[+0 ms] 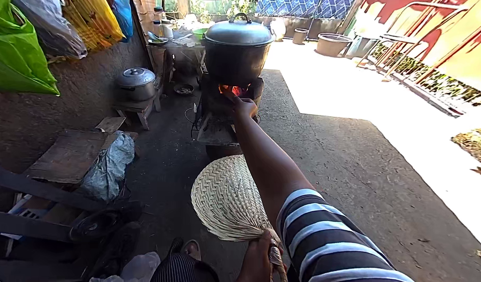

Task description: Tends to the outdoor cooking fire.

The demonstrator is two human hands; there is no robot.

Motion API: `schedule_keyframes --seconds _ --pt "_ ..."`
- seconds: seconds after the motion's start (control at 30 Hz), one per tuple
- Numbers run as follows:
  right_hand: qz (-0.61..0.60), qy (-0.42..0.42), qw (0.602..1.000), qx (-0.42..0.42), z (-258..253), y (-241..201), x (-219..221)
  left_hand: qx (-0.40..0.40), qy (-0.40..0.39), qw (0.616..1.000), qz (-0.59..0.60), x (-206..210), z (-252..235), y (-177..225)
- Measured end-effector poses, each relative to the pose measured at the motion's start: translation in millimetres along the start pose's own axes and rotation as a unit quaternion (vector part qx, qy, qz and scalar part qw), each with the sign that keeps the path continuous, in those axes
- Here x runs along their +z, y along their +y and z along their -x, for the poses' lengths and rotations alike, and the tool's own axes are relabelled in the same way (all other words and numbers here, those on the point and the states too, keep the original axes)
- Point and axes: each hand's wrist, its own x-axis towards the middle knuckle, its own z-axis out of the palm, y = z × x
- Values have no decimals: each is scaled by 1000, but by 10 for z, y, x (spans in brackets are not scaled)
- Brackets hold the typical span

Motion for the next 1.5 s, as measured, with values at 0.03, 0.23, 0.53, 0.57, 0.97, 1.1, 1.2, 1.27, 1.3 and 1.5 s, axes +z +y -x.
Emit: schedule_keyframes --seconds 0.03,0.23,0.53,0.57,0.97,1.1,1.2,1.27,1.3,1.5 --pt "58 -5 998 -15 18 -11 1 -2 -1 1000 0 -11 4 11" --pt "156 -33 987 -32 -60 42 48 -13 -10 1000 10 -46 -3 56" --pt "213 -35 975 -53 -27 -53 40 -11 -13 1000 22 -67 14 86" --pt "213 -32 975 -52 -31 -53 43 -14 -14 1000 24 -69 12 86" --pt "166 -126 962 -177 84 18 -152 -5 -25 1000 8 -73 -43 24" --pt "192 -122 956 -187 209 50 -524 -3 -23 1000 3 -39 -12 -24" --pt "252 -112 947 -167 145 194 -810 -12 -16 1000 8 -26 5 -78" --pt "323 -138 926 -139 82 329 -965 -20 -10 1000 8 -20 9 -101" --pt "369 -160 907 -120 68 381 -1021 -22 -9 1000 7 -20 6 -113" --pt "540 -201 812 -95 110 618 -980 -23 -1 1000 3 10 -25 -114"
